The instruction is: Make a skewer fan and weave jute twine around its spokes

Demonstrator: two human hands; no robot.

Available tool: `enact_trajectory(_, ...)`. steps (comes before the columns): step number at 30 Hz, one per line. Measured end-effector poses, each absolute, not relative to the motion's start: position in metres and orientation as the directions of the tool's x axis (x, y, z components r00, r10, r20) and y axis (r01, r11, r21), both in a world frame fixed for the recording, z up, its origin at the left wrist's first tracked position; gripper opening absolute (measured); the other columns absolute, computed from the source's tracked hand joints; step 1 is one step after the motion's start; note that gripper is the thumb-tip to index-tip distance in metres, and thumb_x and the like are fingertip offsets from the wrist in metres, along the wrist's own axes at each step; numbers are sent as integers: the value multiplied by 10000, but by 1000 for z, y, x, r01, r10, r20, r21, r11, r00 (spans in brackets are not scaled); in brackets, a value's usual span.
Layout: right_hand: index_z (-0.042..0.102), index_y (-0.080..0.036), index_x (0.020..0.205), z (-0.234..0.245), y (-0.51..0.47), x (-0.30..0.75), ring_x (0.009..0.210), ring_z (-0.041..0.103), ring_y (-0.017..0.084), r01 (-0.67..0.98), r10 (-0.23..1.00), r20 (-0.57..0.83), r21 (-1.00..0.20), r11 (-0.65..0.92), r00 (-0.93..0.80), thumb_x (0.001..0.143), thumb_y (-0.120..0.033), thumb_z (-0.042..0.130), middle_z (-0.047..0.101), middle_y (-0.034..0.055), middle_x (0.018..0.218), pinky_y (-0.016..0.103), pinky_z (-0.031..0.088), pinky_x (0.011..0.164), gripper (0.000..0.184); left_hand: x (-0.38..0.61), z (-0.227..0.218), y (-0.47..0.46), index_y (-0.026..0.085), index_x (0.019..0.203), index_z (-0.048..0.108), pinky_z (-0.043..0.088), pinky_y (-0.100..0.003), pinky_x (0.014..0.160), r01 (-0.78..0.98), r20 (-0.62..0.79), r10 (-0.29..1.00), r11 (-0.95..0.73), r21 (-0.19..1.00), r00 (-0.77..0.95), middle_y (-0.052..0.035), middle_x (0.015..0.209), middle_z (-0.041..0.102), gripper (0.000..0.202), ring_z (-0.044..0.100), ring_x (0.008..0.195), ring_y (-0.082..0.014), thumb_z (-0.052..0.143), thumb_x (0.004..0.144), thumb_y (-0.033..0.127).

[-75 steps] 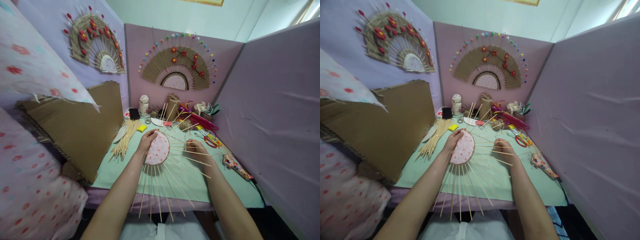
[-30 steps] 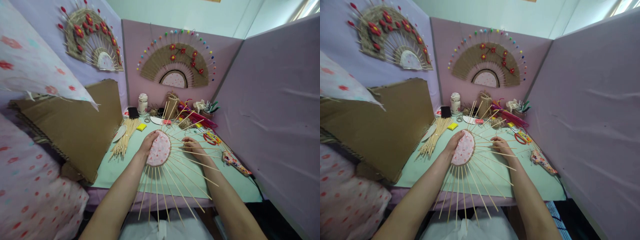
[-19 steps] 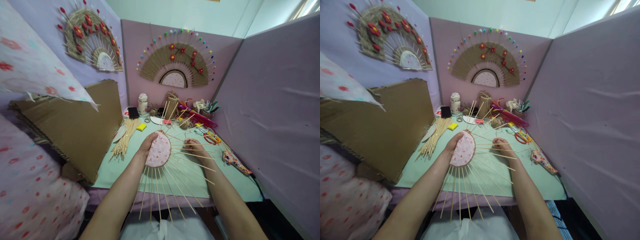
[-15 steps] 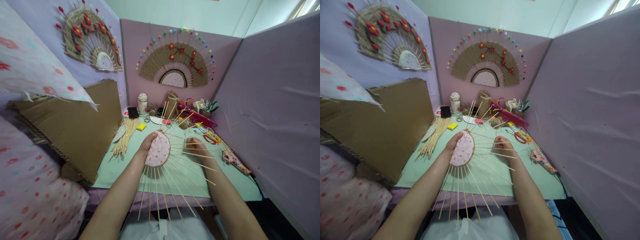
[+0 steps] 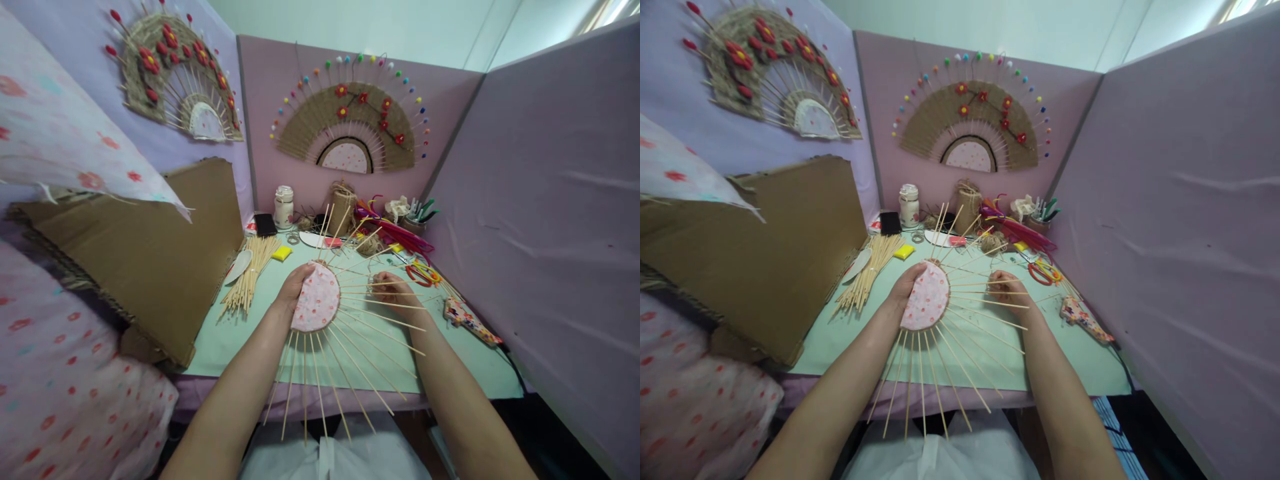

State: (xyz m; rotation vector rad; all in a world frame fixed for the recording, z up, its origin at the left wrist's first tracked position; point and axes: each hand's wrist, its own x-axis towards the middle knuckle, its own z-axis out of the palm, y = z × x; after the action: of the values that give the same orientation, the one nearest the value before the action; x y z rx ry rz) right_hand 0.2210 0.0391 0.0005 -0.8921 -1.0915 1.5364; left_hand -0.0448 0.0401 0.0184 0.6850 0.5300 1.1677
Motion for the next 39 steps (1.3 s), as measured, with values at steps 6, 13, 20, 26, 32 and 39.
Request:
enact_trajectory(6, 463, -198, 592, 1, 42, 225, 434, 199, 63, -406, 973, -12, -907, -107, -230, 596, -184, 619, 285, -65, 527, 223, 160, 439, 157, -44, 17, 41, 124, 851, 671, 481, -246, 637, -597, 19, 941, 200, 777, 339, -26, 690, 673, 289, 610, 589, -126, 756, 626, 284)
enact_trajectory(13, 423, -219, 633, -1, 45, 232, 416, 159, 66, -377, 982, 60, -926, -13, -181, 615, -240, 632, 310, -71, 541, 244, 146, 446, 211, -41, 21, 34, 115, 898, 684, 491, -254, 641, -551, 25, 928, 199, 810, 371, -66, 762, 708, 316, 639, 639, -153, 738, 655, 309)
enact_trajectory(20, 411, -232, 656, 10, 63, 244, 406, 210, 74, -449, 987, 155, -886, 120, -43, 674, -285, 657, 348, -71, 530, 250, 212, 419, 252, -36, 18, 35, 150, 1029, 623, 503, -265, 683, -579, -2, 942, 208, 789, 336, -59, 833, 718, 424, 665, 710, -156, 759, 633, 217)
enact_trajectory(26, 549, -246, 780, 40, 79, 252, 401, 166, 45, -486, 977, 208, -849, 207, 53, 701, -233, 657, 549, -69, 671, 220, 252, 400, 135, -32, 21, 33, 142, 1001, 634, 511, -282, 727, -551, -40, 934, 243, 798, 354, -87, 870, 731, 379, 681, 764, -173, 750, 643, 179)
enact_trajectory(32, 632, -251, 847, 75, 83, 249, 407, 161, 30, -484, 966, 258, -846, 225, -2, 699, -184, 649, 658, -44, 829, 191, 261, 385, 164, -29, 23, 31, 143, 969, 662, 514, -277, 697, -497, -81, 929, 266, 826, 361, -84, 848, 735, 363, 679, 719, -173, 765, 622, 172)
enact_trajectory(39, 647, -248, 844, 86, 69, 251, 414, 171, 33, -477, 943, 333, -832, 283, -21, 693, -164, 614, 646, -35, 821, 193, 237, 384, 176, -28, 22, 31, 135, 997, 661, 512, -265, 664, -459, -115, 928, 280, 844, 354, -84, 846, 733, 399, 673, 688, -164, 771, 616, 179)
